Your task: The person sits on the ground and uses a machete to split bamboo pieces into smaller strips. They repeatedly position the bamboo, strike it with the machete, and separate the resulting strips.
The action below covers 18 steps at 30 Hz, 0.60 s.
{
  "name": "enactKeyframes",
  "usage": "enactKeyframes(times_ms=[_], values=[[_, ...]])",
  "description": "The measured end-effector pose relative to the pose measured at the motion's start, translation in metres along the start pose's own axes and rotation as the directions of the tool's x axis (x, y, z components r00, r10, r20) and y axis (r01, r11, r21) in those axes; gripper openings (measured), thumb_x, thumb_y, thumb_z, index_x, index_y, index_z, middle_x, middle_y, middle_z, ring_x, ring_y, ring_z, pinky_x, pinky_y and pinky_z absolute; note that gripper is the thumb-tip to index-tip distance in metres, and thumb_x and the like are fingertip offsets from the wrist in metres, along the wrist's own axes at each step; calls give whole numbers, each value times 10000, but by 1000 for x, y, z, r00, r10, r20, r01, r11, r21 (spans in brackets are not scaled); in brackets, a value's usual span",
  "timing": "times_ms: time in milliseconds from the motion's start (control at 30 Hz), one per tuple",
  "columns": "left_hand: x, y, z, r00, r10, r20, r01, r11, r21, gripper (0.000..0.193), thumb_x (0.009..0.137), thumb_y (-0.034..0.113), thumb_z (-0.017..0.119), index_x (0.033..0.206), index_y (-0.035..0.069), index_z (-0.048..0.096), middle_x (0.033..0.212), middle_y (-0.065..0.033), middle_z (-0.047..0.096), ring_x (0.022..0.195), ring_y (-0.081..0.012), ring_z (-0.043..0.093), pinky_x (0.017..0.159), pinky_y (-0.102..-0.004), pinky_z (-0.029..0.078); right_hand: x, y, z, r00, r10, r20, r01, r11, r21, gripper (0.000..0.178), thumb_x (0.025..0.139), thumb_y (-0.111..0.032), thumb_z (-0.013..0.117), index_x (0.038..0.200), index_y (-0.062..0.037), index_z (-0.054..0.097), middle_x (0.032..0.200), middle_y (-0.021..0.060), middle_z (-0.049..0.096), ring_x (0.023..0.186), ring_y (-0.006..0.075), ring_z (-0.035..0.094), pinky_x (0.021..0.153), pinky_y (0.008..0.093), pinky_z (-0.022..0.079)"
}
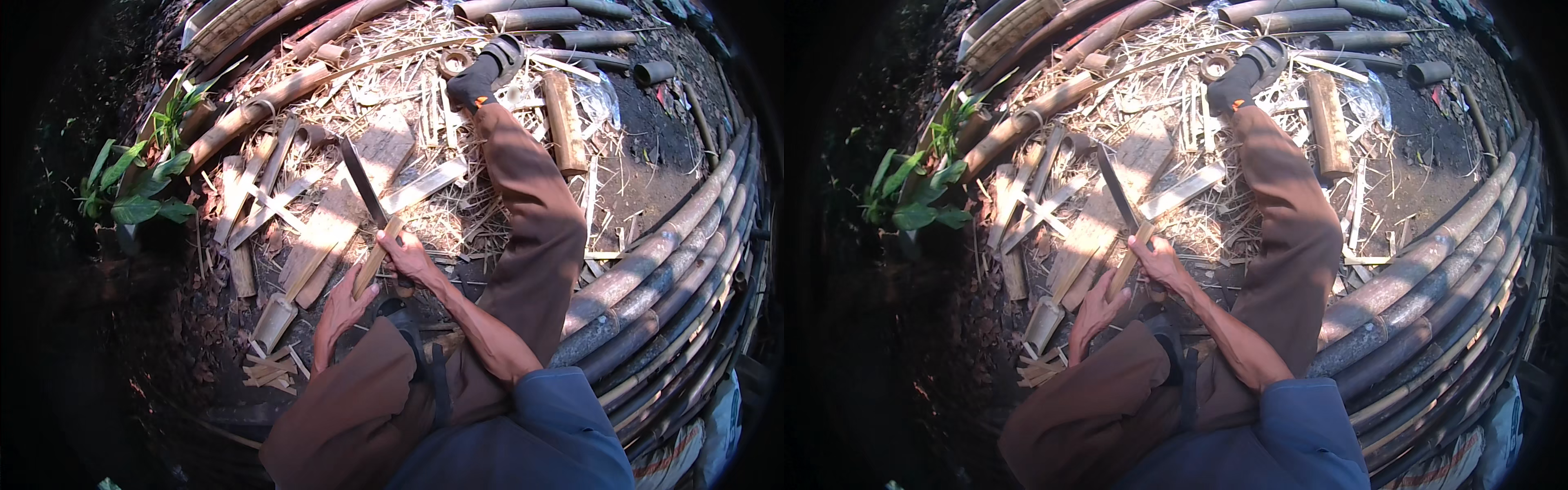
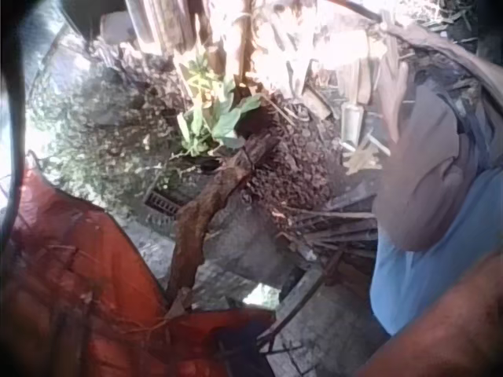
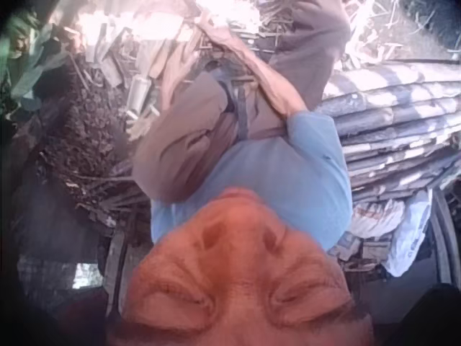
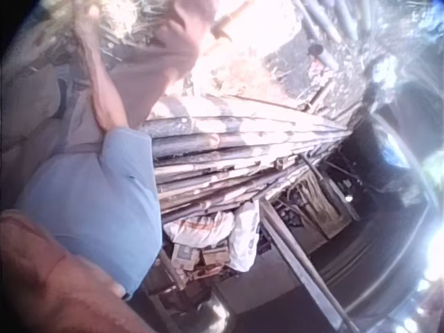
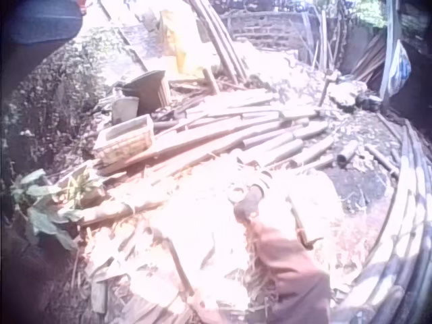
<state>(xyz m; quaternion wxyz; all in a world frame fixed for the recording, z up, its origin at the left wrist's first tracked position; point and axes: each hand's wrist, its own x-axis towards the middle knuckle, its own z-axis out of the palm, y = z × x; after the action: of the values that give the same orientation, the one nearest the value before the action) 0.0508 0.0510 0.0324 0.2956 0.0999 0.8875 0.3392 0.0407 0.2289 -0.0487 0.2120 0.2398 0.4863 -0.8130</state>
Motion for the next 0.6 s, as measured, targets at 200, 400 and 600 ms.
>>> enactKeyframes(times_ms=[200,400,600], values=[[-24,-38,-6,988,-141,55,107,388,-916,411,984,219,545,1302,-38,497,1089,-172,660,897,-181,664,812,-278,533,5,-12,7,999,44,-7,-40,958,284,380,973,-426,552,863,-71,474,650,-3,466,467,75,428,405,242,400],[-19,-6,19,915,-345,-210,-186,100,-977,370,1020,203,473,1285,-52,434,1204,-253,585,1084,-314,629,918,-382,539,7,-13,3,998,56,-30,-46,958,284,406,955,-465,566,871,-82,462,667,2,473,506,84,462,424,244,422],[12,-30,-38,757,-410,-508,-287,490,-823,351,1022,193,445,1199,-109,441,1113,-268,606,1012,-384,660,857,-422,586,-12,2,-8,895,-413,-167,234,755,-613,556,900,-339,647,1267,46,487,637,104,578,554,220,591,514,376,459]])
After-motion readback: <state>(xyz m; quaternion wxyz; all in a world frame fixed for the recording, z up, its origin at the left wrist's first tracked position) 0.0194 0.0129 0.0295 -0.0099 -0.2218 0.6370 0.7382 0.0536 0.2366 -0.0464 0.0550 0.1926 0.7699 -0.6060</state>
